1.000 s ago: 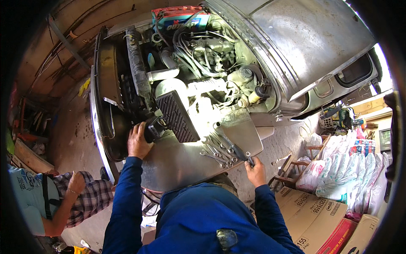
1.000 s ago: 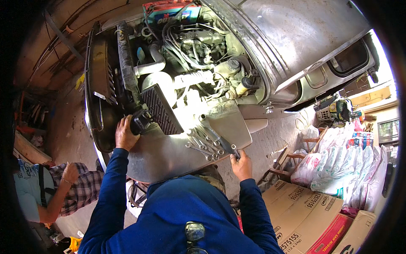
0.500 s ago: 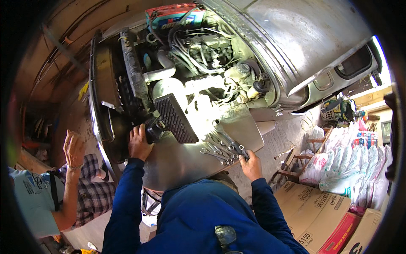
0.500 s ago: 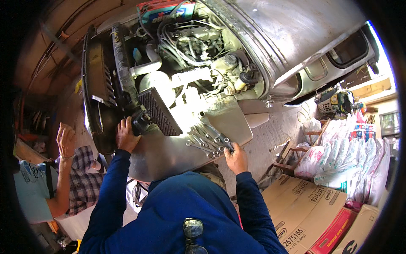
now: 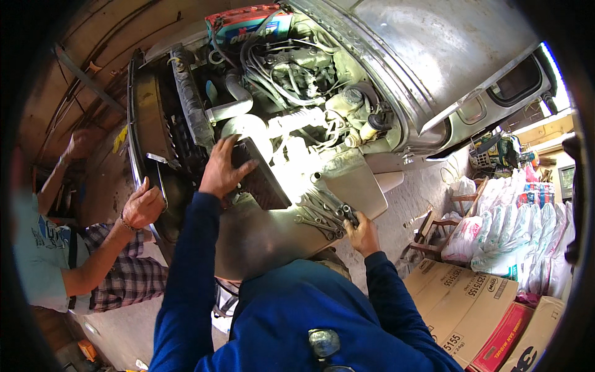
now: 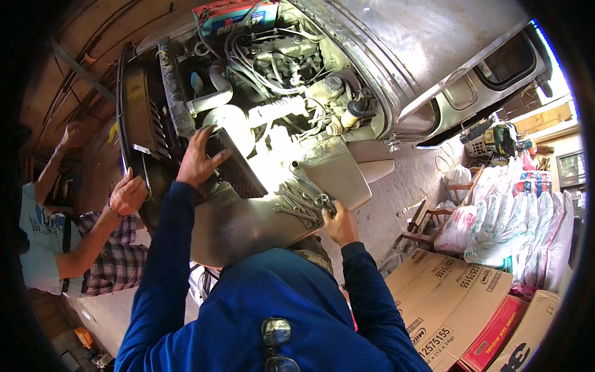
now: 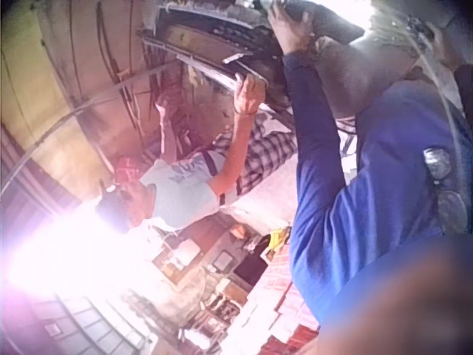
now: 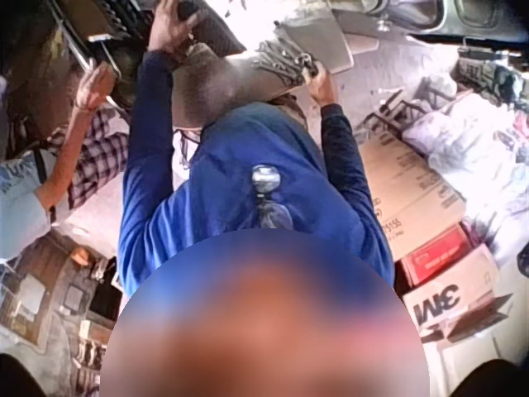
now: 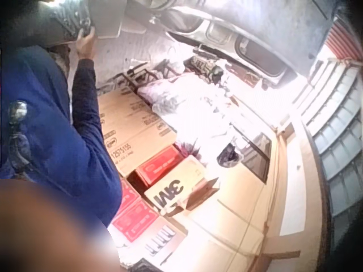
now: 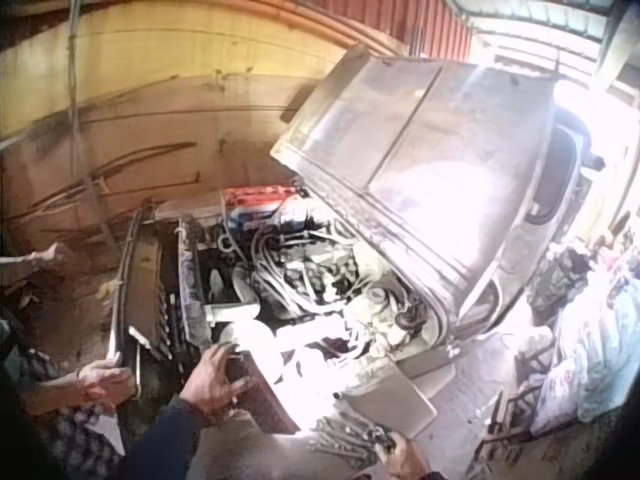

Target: The person uses a battery tester to check the voltage of a car battery with the hood open. They connect the tester leads to the battery terminals, observe the reading, and then disconnect the leads. The person also handles an air filter and places it on the engine bay.

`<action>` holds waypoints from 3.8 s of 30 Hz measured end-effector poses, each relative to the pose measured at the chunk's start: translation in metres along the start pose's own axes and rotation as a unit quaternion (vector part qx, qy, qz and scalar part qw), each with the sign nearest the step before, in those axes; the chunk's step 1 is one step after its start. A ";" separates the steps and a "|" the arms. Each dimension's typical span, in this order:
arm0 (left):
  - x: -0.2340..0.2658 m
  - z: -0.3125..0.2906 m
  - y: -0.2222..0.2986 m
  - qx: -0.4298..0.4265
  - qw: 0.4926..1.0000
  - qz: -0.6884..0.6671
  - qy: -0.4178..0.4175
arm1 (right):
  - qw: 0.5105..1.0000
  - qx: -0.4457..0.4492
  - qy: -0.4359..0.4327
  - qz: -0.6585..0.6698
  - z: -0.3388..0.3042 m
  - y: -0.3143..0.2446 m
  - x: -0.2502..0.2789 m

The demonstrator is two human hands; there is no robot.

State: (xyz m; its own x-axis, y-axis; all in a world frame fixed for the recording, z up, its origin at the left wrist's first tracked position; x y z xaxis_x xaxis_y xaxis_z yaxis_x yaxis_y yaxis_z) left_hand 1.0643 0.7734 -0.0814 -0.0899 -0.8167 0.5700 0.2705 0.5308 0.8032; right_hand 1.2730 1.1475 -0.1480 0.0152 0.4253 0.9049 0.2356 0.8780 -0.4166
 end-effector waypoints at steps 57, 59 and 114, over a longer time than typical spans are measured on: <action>-0.015 0.027 -0.006 -0.055 0.997 0.042 0.030 | 1.000 -0.026 0.009 0.010 -0.020 0.017 -0.004; -0.013 0.017 0.003 -0.084 0.992 0.043 0.084 | 1.000 -0.024 0.014 0.014 -0.020 0.019 -0.002; -0.230 -0.095 0.095 0.173 0.970 -0.166 -0.052 | 0.972 0.197 -0.047 -0.118 0.184 0.124 -0.034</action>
State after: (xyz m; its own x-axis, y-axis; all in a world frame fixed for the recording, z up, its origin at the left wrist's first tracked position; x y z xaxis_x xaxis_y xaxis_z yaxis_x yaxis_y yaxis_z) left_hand 1.2018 0.9903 -0.1530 -0.2171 -0.9378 0.2710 -0.1254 0.3021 0.9450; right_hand 1.1227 1.2818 -0.2463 -0.0877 0.2041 0.9750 -0.1681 0.9617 -0.2164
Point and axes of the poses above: each hand's wrist, its own z-axis towards the middle knuckle, its own x-axis out of the back of the hand, y = z × x, the point moved 3 cm from there along z, towards the middle knuckle, and after that the axes turned 14 degrees about -z, right-handed, at the moved point
